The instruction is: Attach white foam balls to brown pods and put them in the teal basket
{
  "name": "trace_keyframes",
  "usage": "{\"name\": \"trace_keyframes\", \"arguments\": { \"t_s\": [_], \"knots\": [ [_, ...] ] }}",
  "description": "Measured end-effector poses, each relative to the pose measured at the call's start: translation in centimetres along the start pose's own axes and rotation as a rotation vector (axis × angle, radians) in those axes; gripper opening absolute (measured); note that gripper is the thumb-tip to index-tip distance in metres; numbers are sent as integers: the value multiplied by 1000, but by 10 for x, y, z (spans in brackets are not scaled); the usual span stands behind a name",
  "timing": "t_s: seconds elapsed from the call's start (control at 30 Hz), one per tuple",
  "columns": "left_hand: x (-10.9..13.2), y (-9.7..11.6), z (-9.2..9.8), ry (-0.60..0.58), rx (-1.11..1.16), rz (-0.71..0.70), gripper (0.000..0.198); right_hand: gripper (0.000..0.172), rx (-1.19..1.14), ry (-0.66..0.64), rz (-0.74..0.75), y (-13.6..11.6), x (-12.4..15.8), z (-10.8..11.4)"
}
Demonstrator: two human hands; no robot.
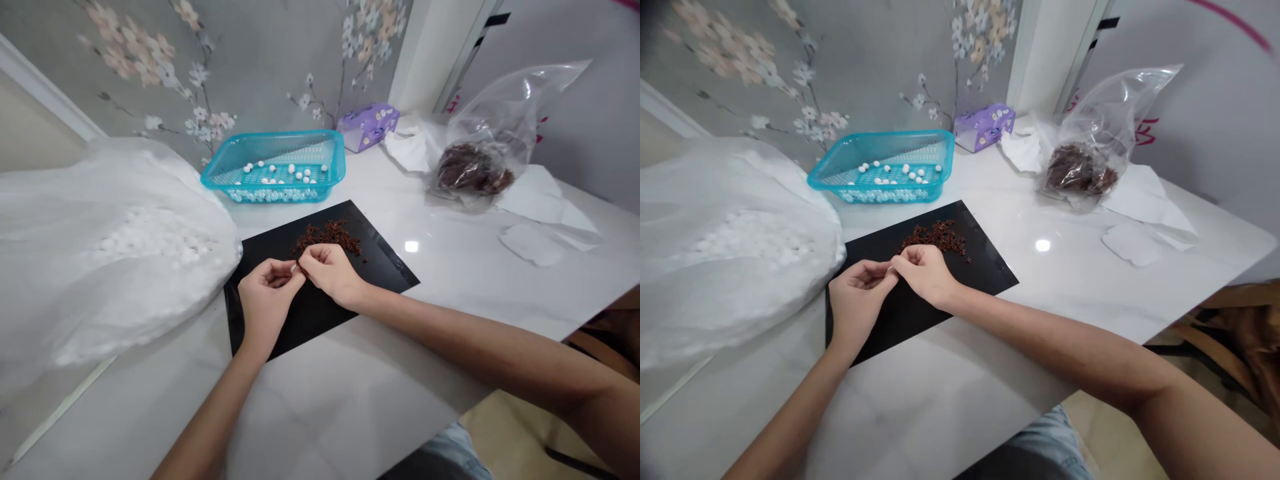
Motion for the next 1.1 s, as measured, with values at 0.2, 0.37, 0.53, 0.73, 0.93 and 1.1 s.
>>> {"name": "trace_keyframes", "arguments": {
  "t_s": [0.2,0.37,0.53,0.73,0.93,1.1],
  "knots": [
    [-7,-12,-2,-66,118,45,9,23,-134,-23,-14,2,-2,1],
    [-9,-20,3,-57,230,62,10,23,-200,-48,-22,-1,-9,15],
    [-9,-18,4,-67,351,67,15,12,116,-159,158,-22,-5,9],
    [-11,-19,3,-97,440,92,16,18,704,-185,526,-51,16,-7],
    [-12,-19,3,-111,387,107,14,20,874,-211,501,-48,16,-10],
    [-11,-22,2,-120,424,124,9,17,875,-206,512,-48,18,-10]
  ]
}}
Point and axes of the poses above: each hand's wrist, its own x-axis away from the middle knuckle, its own z-axis out of the back of the hand, y = z × x, the point moved 8 cm from there along -x, towards the middle knuckle, and after that the axes turned 13 degrees about -y, right-handed, at the moved point
